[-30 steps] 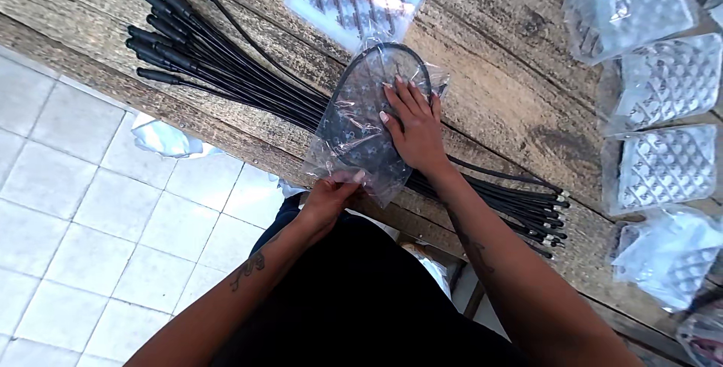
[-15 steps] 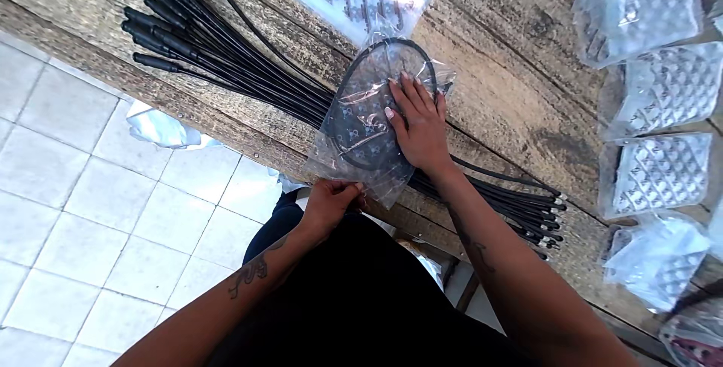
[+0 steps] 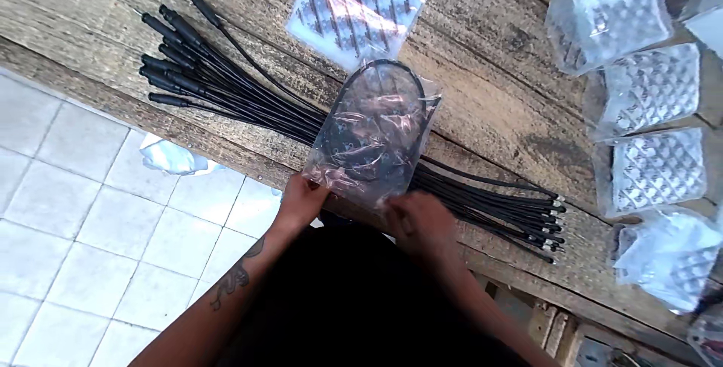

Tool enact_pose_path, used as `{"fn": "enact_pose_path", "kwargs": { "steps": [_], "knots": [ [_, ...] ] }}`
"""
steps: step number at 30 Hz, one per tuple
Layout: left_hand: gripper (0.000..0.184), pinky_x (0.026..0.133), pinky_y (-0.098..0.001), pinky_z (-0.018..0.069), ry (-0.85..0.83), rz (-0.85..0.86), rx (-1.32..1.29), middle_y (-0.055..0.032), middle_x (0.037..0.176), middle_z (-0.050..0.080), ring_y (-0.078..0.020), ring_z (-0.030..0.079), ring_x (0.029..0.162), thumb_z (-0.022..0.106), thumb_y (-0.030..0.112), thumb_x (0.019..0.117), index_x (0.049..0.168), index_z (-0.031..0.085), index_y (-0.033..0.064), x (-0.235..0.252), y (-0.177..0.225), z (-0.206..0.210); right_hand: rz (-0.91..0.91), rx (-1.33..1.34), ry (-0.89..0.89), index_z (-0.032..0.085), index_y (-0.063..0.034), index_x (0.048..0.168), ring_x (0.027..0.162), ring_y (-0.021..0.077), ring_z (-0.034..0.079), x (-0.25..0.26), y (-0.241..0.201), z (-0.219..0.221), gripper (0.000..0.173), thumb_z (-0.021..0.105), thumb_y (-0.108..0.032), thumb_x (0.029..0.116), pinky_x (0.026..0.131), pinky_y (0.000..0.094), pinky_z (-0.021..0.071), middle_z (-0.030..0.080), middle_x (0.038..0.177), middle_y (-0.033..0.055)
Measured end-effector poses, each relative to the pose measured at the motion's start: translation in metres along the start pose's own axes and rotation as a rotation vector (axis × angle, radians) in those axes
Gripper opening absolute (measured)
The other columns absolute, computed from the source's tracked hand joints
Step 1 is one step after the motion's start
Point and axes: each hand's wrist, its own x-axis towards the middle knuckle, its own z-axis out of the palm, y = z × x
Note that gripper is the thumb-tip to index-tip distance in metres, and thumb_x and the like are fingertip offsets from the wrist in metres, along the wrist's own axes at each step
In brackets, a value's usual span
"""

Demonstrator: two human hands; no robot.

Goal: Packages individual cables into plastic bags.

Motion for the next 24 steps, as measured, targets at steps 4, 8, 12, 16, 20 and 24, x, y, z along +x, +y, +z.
{"fn": "enact_pose_path", "kwargs": {
  "steps": [4,8,12,16,20,24],
  "knots": [
    [0.02,0.069,-0.0271,0.0606,-0.01,0.049,0.098,0.0017,0.079,0.075,-0.0051,0.071,0.07,0.062,0.023,0.1032,0.097,0.073,0.0071,0.003,0.037,0.006,-0.087,-0.007,0.015,0.073,-0.0091,0.092,0.071,0.0176,0.068,-0.012,-0.014,-0.005,0.028,0.066,-0.035,0.0995,0.068,0.0316,0.056,0.071,0.079,0.0049],
    [0.023,0.066,-0.0268,0.0617,-0.123,0.239,0.059,-0.0001,0.074,0.074,-0.0081,0.071,0.065,0.056,0.016,0.104,0.093,0.073,0.0046,0.01,0.094,0.015,-0.082,-0.118,0.267,0.073,-0.013,0.104,0.079,0.0169,0.068,-0.003,-0.032,-0.028,0.018,0.068,-0.03,0.0992,0.077,0.0316,0.0541,0.073,0.089,0.0048],
    [0.026,0.062,-0.025,0.0621,-0.221,0.321,0.032,-0.0013,0.074,0.074,-0.0088,0.07,0.061,0.053,0.014,0.1062,0.091,0.071,0.0034,0.015,0.152,0.021,0.108,-0.204,0.453,0.068,-0.0145,0.127,0.1,0.0256,0.061,0.029,-0.03,-0.065,0.029,0.067,-0.024,0.0989,0.089,0.0422,0.0466,0.067,0.113,0.0106],
    [0.027,0.058,-0.0242,0.0612,-0.273,0.358,0.019,-0.0026,0.072,0.074,-0.0097,0.07,0.059,0.051,0.015,0.1073,0.087,0.067,0.0052,0.018,0.186,0.022,0.116,-0.271,0.519,0.07,-0.0125,0.13,0.105,0.03,0.059,0.066,-0.022,-0.098,0.031,0.066,-0.021,0.0995,0.09,0.0463,0.0427,0.065,0.12,0.0157],
    [0.028,0.059,-0.0243,0.0604,-0.277,0.367,0.017,-0.0034,0.071,0.073,-0.0107,0.069,0.059,0.051,0.015,0.1072,0.087,0.069,0.0056,0.02,0.192,0.015,0.083,-0.222,0.434,0.076,-0.0163,0.116,0.102,0.03,0.054,0.084,-0.012,-0.109,0.023,0.068,-0.029,0.0987,0.089,0.0486,0.0375,0.063,0.113,0.0138],
    [0.029,0.058,-0.0236,0.0599,-0.294,0.387,0.071,-0.0034,0.073,0.073,-0.0111,0.069,0.059,0.052,0.019,0.1075,0.088,0.07,0.0066,0.018,0.189,0.005,0.027,-0.213,0.336,0.076,-0.0192,0.111,0.103,0.0309,0.054,0.099,-0.005,-0.118,0.021,0.067,-0.034,0.0984,0.086,0.0498,0.0362,0.061,0.115,0.0143]
  ]
}}
